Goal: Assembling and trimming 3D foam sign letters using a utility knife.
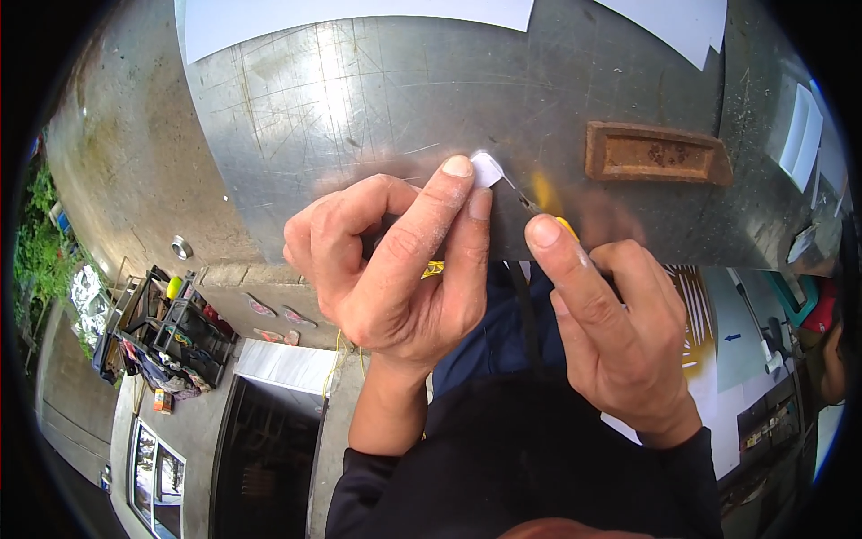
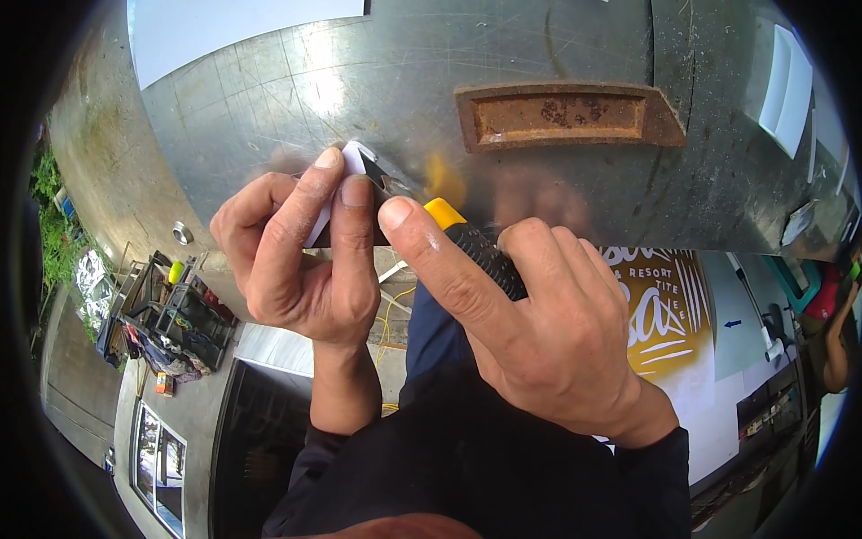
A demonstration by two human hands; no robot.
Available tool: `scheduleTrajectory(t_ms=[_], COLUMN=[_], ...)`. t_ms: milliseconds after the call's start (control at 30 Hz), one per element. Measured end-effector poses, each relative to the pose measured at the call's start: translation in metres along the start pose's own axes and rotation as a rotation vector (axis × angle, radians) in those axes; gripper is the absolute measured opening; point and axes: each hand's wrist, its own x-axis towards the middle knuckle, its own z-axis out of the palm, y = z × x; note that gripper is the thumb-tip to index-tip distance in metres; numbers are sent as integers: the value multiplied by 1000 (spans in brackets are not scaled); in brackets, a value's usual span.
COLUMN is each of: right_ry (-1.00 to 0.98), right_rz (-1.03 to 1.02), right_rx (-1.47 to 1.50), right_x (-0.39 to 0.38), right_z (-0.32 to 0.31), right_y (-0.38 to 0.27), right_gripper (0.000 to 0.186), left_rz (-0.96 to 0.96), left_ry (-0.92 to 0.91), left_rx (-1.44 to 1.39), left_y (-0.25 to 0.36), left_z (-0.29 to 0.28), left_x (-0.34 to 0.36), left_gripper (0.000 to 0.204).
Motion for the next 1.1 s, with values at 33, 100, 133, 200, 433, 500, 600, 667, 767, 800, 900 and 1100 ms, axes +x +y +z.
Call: scheduleTrajectory(t_ms=[33, 100, 133, 200, 433, 500, 600, 667, 767, 800, 900, 1100], right_ry=[6, 1, -2, -11, -11, -14, -40, -61, -17, -10, -18, -17], right_rz=[7, 0, -3, -2, 26, 27, 21, 14, 21, 30, 40, 35], right_rx=[10, 0, -12, -15, 5, 7, -19, -48, -28, -23, -36, -72], right_x=[0, 0, 0, 0, 3, 3, 1, 1, 4, 4, 2, 3], right_z=[0, 0, -1, -3, -4, -4, -6, -7, -8, -7, -6, -1], right_y=[-1, -2, -2, -2, -4, -4, -4, -4, -6, -6, -6, -7], right_gripper=[66, 66, 66, 67, 68, 68, 68, 68, 68, 69, 69, 67], left_rz=[-2, -14, -17, -23, -1, -13, -14, -10, -5, -4, -6, 2], left_ry=[2, 16, 18, 20, 13, 20, 6, 11, 16, 15, 8, 8], left_rx=[4, -7, -7, -25, -4, -10, 4, 4, 2, 0, 11, 11], left_y=[0, 1, 1, 2, -1, 0, 1, 1, 2, 1, 2, 0], left_z=[-1, 0, 2, 3, 1, 2, 2, 3, 1, 1, 2, 1], left_x=[0, -1, -1, 0, 0, 0, 0, 1, 3, 2, 1, 1], left_gripper=[35, 35, 35, 35, 34, 34, 35, 35, 35, 34, 34, 34])
